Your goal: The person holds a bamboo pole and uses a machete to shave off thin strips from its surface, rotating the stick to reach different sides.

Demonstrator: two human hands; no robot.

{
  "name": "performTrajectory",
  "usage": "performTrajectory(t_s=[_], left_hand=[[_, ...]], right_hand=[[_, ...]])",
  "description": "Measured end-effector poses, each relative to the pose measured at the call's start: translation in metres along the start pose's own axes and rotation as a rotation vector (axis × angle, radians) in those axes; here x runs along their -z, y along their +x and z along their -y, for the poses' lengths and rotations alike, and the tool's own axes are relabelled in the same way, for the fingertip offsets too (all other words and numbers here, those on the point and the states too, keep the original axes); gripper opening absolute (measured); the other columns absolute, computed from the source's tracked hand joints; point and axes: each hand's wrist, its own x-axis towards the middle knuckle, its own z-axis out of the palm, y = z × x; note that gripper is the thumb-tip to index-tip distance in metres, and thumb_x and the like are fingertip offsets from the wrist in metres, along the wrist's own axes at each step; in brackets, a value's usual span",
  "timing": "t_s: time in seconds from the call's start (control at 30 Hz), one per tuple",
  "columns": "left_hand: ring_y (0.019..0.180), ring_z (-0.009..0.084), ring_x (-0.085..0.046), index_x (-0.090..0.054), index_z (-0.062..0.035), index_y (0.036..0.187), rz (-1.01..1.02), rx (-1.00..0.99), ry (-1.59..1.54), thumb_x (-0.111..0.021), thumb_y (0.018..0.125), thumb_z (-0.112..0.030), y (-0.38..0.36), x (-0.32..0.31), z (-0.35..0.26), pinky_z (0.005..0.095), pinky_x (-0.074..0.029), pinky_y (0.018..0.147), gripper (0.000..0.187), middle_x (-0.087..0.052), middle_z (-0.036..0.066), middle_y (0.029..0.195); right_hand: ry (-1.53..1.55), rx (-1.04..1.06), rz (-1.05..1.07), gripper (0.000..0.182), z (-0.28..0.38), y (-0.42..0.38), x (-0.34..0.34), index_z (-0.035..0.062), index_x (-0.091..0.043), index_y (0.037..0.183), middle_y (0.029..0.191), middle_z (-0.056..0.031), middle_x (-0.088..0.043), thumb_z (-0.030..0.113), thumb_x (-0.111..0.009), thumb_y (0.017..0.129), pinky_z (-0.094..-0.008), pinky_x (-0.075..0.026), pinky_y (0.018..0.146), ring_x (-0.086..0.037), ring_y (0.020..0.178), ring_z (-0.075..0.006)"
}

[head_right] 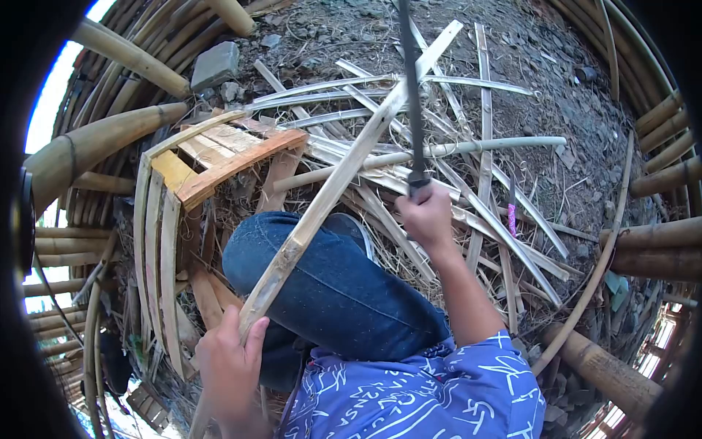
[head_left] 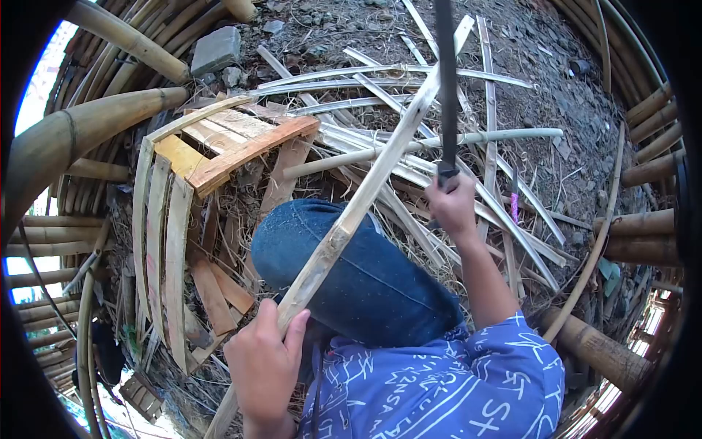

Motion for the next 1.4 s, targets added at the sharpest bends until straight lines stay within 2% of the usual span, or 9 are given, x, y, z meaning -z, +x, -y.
performTrajectory(t_s=[0.1,0.27,0.37,0.43,0.53,0.83,1.13,1.23,1.4], left_hand=[[0.065,0.0455,-0.058,-0.05,-0.0027,0.08,-0.018,0.047,-0.027,-0.06,0.091,-0.039,0.005,-0.003,-0.008,0.0519,-0.041,0.055,0.039,-0.057,0.024,0.063],[0.063,0.0445,-0.06,-0.05,-0.0033,0.082,-0.063,0.033,0.006,-0.057,0.093,-0.04,0.015,-0.007,-0.017,0.0504,-0.044,0.055,0.039,-0.057,0.023,0.061],[0.062,0.0425,-0.061,-0.051,-0.0043,0.082,-0.055,0.005,0.031,-0.056,0.094,-0.04,0.017,-0.007,-0.02,0.049,-0.046,0.054,0.038,-0.058,0.021,0.06],[0.057,0.0302,-0.064,-0.048,-0.007,0.081,-0.065,-0.042,0.188,-0.056,0.095,-0.037,0.015,-0.003,-0.022,0.0388,-0.048,0.049,0.034,-0.061,0.011,0.064],[0.056,0.0276,-0.064,-0.048,-0.008,0.082,-0.073,-0.038,0.226,-0.057,0.094,-0.038,0.014,-0.005,-0.021,0.0364,-0.049,0.047,0.034,-0.06,0.009,0.063],[0.057,0.0253,-0.065,-0.047,-0.0088,0.083,-0.091,-0.023,0.222,-0.058,0.094,-0.037,0.008,-0.01,-0.016,0.0336,-0.049,0.047,0.032,-0.059,0.008,0.064],[0.057,0.0249,-0.065,-0.047,-0.0084,0.083,-0.113,-0.04,0.236,-0.059,0.093,-0.036,0.001,-0.008,-0.013,0.0337,-0.049,0.048,0.032,-0.058,0.008,0.064],[0.056,0.0253,-0.064,-0.047,-0.0082,0.082,-0.105,-0.029,0.234,-0.06,0.092,-0.036,0.002,-0.007,-0.014,0.0346,-0.049,0.048,0.032,-0.057,0.007,0.064],[0.054,0.026,-0.063,-0.047,-0.0078,0.082,-0.095,-0.036,0.225,-0.061,0.091,-0.036,-0.01,-0.002,-0.005,0.0362,-0.048,0.047,0.033,-0.056,0.008,0.063]], right_hand=[[-0.117,0.102,0.134,0.012,0.059,-0.023,-0.012,0.0043,-0.052,0.064,0.053,0.0018,-0.048,0.004,-0.063,0.069,-0.0266,-0.035,0.049,-0.044,0.05,-0.0069],[-0.401,0.277,0.384,0.012,0.099,-0.043,-0.016,0.0014,-0.058,0.073,0.062,-0.0183,-0.06,0.01,-0.065,0.07,-0.0429,-0.05,0.059,-0.064,0.061,-0.0343],[-0.59,0.289,0.405,0.011,0.098,-0.037,-0.02,0.0024,-0.062,0.075,0.07,-0.0228,-0.063,0.011,-0.065,0.069,-0.0482,-0.051,0.065,-0.063,0.072,-0.0423],[-0.606,0.304,0.41,0.011,0.089,-0.03,-0.026,0.0027,-0.062,0.073,0.069,-0.0218,-0.063,0.012,-0.065,0.068,-0.0476,-0.053,0.067,-0.064,0.07,-0.0414],[-0.68,0.347,0.388,0.012,0.084,-0.02,-0.033,0.0036,-0.062,0.07,0.07,-0.021,-0.064,0.013,-0.066,0.064,-0.0463,-0.054,0.069,-0.065,0.071,-0.0397],[-0.688,0.382,0.352,0.016,0.065,-0.008,-0.048,0.0064,-0.065,0.075,0.074,-0.0179,-0.066,0.015,-0.066,0.061,-0.0445,-0.055,0.071,-0.066,0.074,-0.0372],[-0.627,0.392,0.177,0.015,0.037,0.028,-0.045,0.0087,-0.071,0.08,0.077,-0.0181,-0.068,0.022,-0.07,0.074,-0.0458,-0.054,0.071,-0.067,0.077,-0.0358],[-0.757,0.351,0.171,0.017,0.024,0.04,-0.044,0.0079,-0.071,0.079,0.077,-0.0196,-0.068,0.024,-0.071,0.074,-0.0458,-0.054,0.071,-0.067,0.076,-0.0368],[-0.79,-0.024,0.01,0.022,-0.001,0.095,-0.019,0.0005,-0.071,0.084,0.083,-0.0231,-0.069,0.019,-0.065,0.074,-0.0451,-0.054,0.076,-0.068,0.08,-0.0379]])
